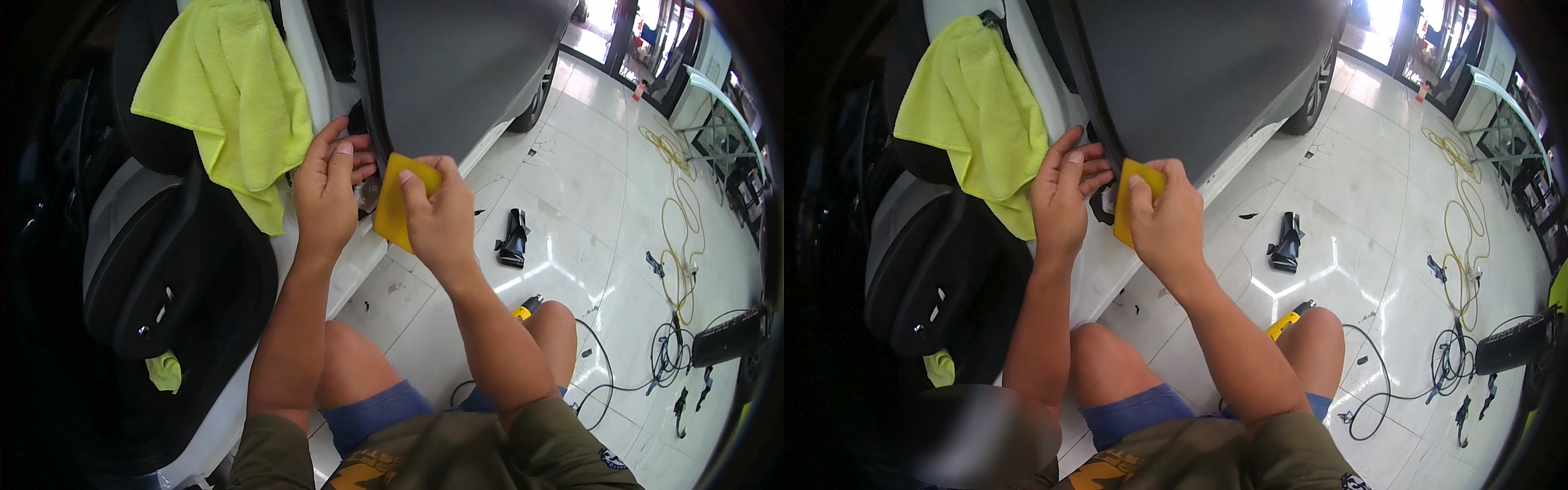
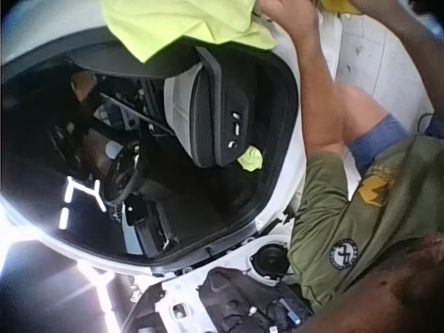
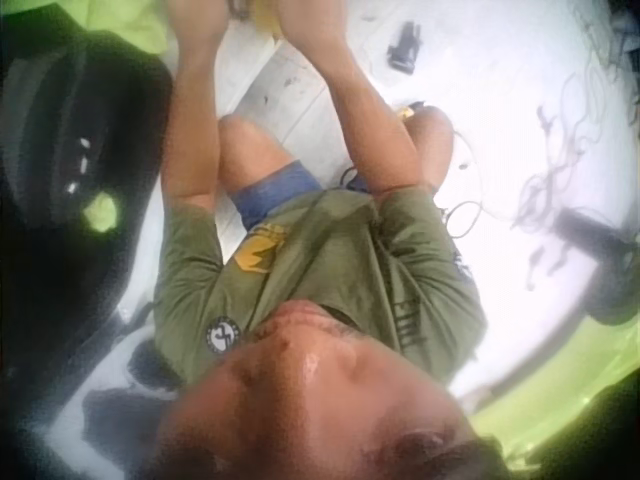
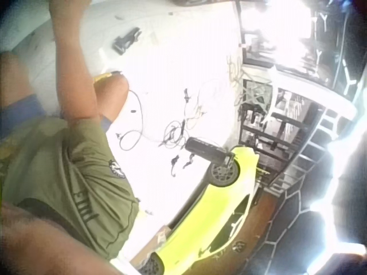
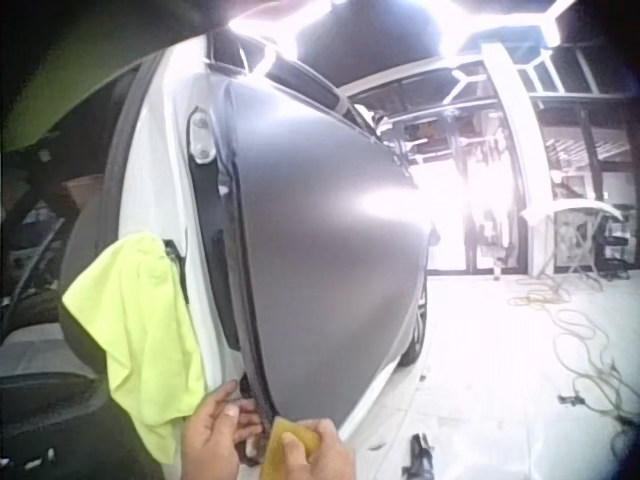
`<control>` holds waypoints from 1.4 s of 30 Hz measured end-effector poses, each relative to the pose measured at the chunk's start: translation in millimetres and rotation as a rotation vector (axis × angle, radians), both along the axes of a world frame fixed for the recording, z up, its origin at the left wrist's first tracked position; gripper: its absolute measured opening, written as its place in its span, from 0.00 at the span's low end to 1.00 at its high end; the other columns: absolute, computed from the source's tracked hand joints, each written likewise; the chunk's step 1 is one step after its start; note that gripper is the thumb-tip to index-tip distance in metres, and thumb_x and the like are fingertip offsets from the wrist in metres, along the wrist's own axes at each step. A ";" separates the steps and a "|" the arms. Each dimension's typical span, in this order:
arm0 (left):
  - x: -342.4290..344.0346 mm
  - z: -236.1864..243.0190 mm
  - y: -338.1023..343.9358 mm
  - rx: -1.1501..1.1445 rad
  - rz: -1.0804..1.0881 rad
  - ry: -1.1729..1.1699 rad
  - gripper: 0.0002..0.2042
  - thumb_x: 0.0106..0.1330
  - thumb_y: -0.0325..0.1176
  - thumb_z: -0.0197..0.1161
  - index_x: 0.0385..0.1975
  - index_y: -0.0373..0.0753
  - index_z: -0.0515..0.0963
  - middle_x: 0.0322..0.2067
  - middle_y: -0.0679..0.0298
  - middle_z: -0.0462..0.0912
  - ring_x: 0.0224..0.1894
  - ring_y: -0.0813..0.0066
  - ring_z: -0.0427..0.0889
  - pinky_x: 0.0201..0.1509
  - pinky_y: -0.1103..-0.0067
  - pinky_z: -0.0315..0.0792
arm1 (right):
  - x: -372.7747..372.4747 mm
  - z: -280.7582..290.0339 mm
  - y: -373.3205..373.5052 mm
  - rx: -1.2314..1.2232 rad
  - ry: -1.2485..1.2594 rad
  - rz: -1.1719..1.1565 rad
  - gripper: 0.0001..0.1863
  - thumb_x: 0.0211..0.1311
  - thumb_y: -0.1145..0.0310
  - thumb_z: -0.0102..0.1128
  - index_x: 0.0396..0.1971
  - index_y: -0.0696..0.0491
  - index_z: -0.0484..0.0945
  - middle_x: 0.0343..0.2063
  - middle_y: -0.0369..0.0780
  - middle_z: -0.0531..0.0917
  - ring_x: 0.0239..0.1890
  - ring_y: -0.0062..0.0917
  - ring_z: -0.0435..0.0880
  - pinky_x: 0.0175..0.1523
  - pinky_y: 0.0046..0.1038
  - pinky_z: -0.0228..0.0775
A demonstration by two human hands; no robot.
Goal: The person applies a gray vinyl wrap to the exterior of a white car door. They use a yellow squeegee to smooth the material and a yellow heat gun to warm and stretch the film around edges and curves. The person also uses a rotary tool to trim excess wrap along the door's perimeter.
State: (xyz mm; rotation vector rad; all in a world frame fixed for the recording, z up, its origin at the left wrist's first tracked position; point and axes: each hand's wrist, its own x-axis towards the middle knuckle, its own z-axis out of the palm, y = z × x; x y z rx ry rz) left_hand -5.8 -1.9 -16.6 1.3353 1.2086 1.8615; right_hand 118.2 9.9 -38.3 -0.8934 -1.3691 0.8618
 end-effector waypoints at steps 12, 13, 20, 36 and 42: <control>-27.2 -12.3 4.9 0.031 -0.033 0.005 0.21 0.79 0.39 0.42 0.61 0.30 0.69 0.52 0.55 0.77 0.52 0.70 0.77 0.60 0.73 0.70 | -30.4 47.9 12.1 0.386 0.017 0.090 0.12 0.63 0.68 0.57 0.38 0.62 0.75 0.31 0.56 0.81 0.37 0.51 0.81 0.45 0.42 0.73; -30.0 -6.5 3.5 -0.011 -0.031 -0.149 0.22 0.79 0.41 0.40 0.61 0.31 0.68 0.53 0.55 0.76 0.53 0.70 0.76 0.61 0.72 0.69 | -28.7 59.2 12.4 0.342 0.053 0.134 0.11 0.64 0.68 0.56 0.39 0.62 0.74 0.32 0.54 0.81 0.38 0.48 0.82 0.45 0.40 0.74; 8.9 27.1 24.8 0.033 0.127 0.319 0.22 0.71 0.27 0.58 0.62 0.25 0.65 0.50 0.56 0.76 0.48 0.77 0.76 0.53 0.81 0.70 | 70.5 -25.9 27.3 -0.559 0.936 0.561 0.15 0.65 0.73 0.54 0.50 0.55 0.67 0.43 0.45 0.77 0.43 0.32 0.82 0.49 0.39 0.80; 6.4 41.8 26.8 -0.192 0.323 0.379 0.17 0.65 0.33 0.64 0.48 0.27 0.76 0.37 0.58 0.81 0.34 0.74 0.80 0.38 0.79 0.76 | 266.9 -137.2 1.4 -0.766 0.910 0.464 0.18 0.58 0.82 0.57 0.48 0.54 0.68 0.42 0.40 0.77 0.46 0.33 0.80 0.56 0.41 0.75; 6.1 47.5 15.4 -0.201 0.301 0.236 0.13 0.67 0.30 0.63 0.46 0.27 0.77 0.35 0.63 0.80 0.34 0.78 0.79 0.39 0.81 0.77 | 238.4 -70.5 12.6 -0.638 0.782 0.512 0.18 0.57 0.75 0.64 0.45 0.54 0.69 0.39 0.39 0.77 0.41 0.28 0.80 0.46 0.33 0.77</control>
